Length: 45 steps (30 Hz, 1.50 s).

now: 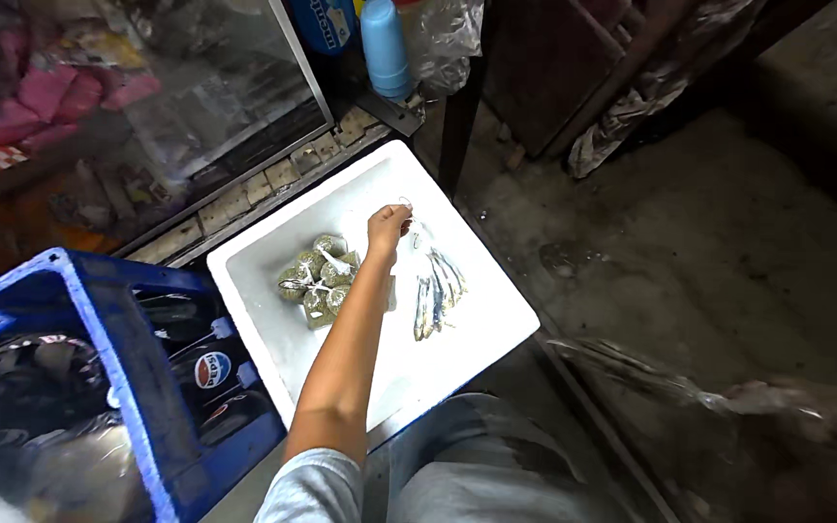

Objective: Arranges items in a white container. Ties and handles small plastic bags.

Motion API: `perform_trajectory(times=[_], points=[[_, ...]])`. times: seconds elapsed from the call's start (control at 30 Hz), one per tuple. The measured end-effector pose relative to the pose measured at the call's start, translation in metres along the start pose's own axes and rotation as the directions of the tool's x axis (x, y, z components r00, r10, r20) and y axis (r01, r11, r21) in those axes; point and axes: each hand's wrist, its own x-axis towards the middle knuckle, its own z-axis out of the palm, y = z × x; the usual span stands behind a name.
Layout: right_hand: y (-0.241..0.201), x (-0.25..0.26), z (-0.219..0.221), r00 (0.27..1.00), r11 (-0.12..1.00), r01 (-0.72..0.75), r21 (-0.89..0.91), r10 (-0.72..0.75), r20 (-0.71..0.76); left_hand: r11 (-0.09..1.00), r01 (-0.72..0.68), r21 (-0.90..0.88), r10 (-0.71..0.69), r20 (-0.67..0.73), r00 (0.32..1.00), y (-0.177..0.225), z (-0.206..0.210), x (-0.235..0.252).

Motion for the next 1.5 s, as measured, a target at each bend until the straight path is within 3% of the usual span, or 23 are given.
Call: perform_trajectory(times=[0.1,0.23,0.33,0.47,0.67,1.07,1.37,1.5], points=[[-0.011,-0.001,0.018,0.998,0.998,0.042,0.036,-0.044,0.055,0.995,-0.062,-0.083,0.069,0.080,0.994,0.023,-0.007,-0.045],[-0.023,-0.004,0.050,0.999,0.992,0.046,0.116,-0.048,0.010,0.974,-0.185,-0.134,0.205,0.160,0.966,0.050,-0.013,-0.101],[-0.031,0.003,0.076,0.995,0.988,0.089,0.126,-0.094,0.034,0.920,-0.357,-0.160,0.384,0.206,0.900,0.064,-0.014,-0.132],[-0.026,0.013,0.112,0.996,0.951,0.054,0.304,-0.071,0.047,0.819,-0.540,-0.194,0.572,0.219,0.790,0.086,-0.022,-0.162],[-0.021,0.019,0.138,0.997,0.931,-0.063,0.360,0.042,0.066,0.697,-0.709,-0.107,0.708,0.256,0.658,0.100,-0.034,-0.191],[-0.038,0.038,0.142,0.982,0.870,0.009,0.493,-0.102,0.162,0.710,-0.650,-0.272,0.705,0.278,0.653,0.112,-0.019,-0.221],[-0.037,0.035,0.134,0.980,0.854,0.022,0.519,-0.120,0.156,0.750,-0.497,-0.437,0.616,0.190,0.764,0.125,-0.032,-0.228],[-0.037,0.033,0.132,0.979,0.843,0.014,0.538,-0.122,0.165,0.705,-0.349,-0.617,0.557,0.178,0.811,0.128,-0.041,-0.226]])
